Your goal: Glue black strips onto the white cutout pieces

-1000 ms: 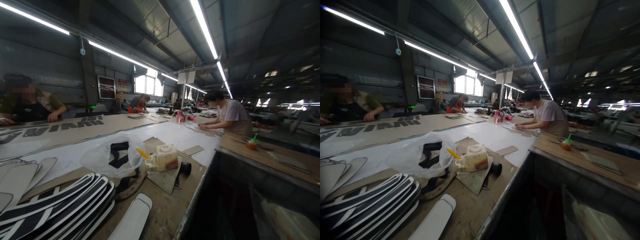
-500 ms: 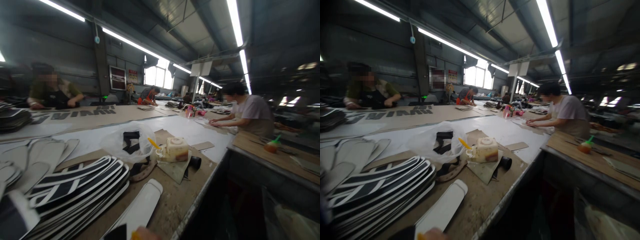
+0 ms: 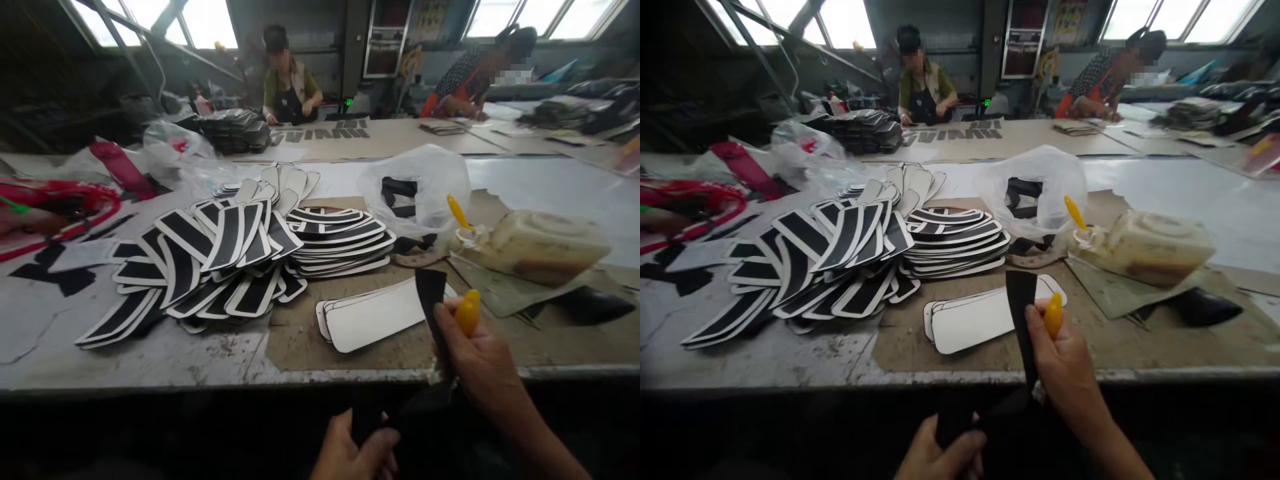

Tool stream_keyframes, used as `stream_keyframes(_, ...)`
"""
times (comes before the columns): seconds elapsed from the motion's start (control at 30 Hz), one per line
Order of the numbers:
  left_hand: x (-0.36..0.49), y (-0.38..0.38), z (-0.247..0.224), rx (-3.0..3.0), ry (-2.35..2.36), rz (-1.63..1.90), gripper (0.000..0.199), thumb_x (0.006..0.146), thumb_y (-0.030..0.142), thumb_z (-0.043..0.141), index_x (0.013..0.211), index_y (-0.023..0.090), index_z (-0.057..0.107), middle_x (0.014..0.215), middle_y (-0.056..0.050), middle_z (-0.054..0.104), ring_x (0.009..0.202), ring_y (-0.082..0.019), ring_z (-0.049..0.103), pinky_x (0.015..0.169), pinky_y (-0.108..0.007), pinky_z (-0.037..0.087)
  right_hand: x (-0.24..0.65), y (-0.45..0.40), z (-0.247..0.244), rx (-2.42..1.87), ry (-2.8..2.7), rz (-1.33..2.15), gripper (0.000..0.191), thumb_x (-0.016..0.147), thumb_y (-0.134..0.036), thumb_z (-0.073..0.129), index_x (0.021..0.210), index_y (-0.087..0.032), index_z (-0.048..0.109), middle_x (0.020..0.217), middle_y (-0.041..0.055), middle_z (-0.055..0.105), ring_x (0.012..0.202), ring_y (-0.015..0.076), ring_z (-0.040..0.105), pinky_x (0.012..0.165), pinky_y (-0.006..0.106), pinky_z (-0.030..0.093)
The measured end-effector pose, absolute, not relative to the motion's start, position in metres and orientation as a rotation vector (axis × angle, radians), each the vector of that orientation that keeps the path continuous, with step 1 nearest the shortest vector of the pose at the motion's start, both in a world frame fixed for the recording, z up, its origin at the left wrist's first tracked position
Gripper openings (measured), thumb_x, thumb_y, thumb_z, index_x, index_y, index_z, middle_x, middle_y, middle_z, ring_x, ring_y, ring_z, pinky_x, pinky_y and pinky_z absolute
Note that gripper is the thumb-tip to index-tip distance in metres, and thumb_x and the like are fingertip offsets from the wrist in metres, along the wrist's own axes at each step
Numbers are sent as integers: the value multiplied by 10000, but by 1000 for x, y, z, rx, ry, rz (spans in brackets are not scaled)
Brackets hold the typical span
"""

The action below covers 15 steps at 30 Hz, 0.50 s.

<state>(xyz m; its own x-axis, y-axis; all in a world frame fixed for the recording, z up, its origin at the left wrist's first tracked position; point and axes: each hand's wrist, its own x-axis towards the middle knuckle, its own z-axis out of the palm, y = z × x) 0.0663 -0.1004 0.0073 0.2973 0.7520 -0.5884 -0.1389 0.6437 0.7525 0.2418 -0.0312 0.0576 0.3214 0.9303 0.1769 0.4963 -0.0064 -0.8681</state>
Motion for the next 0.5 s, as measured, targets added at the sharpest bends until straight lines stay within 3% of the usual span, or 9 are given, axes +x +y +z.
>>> stream_keyframes(0.13, 41, -78, 8, 610, 1420, 885, 508, 574, 581, 719, 747, 130, 563, 456, 58, 435, 419, -69, 368, 427, -192, 292, 262, -26, 67, -1697, -1474, 595, 315, 796, -507, 510, 785, -197, 569, 597, -4, 537, 534, 154, 504, 507, 244, 438)
stream_keyframes(0.3, 37, -43, 5, 708, 1500, 931, 460, 619, 553, 683, 742, 134, 537, 473, 44, 454, 413, -78, 368, 408, -200, 270, 271, -24, 62, -1745, -1592, 677, 355, 809, -528, 474, 703, -201, 565, 584, -1, 532, 537, 155, 500, 512, 246, 431)
stream_keyframes(0.5, 39, -36, 0, 811, 1511, 927, 358, 697, 468, 601, 560, 160, 480, 457, 21, 448, 414, -91, 380, 421, -221, 281, 267, -22, 59, -1756, -1688, 1071, 344, 808, -536, 494, 757, -203, 563, 600, -16, 519, 545, 146, 489, 491, 230, 399)
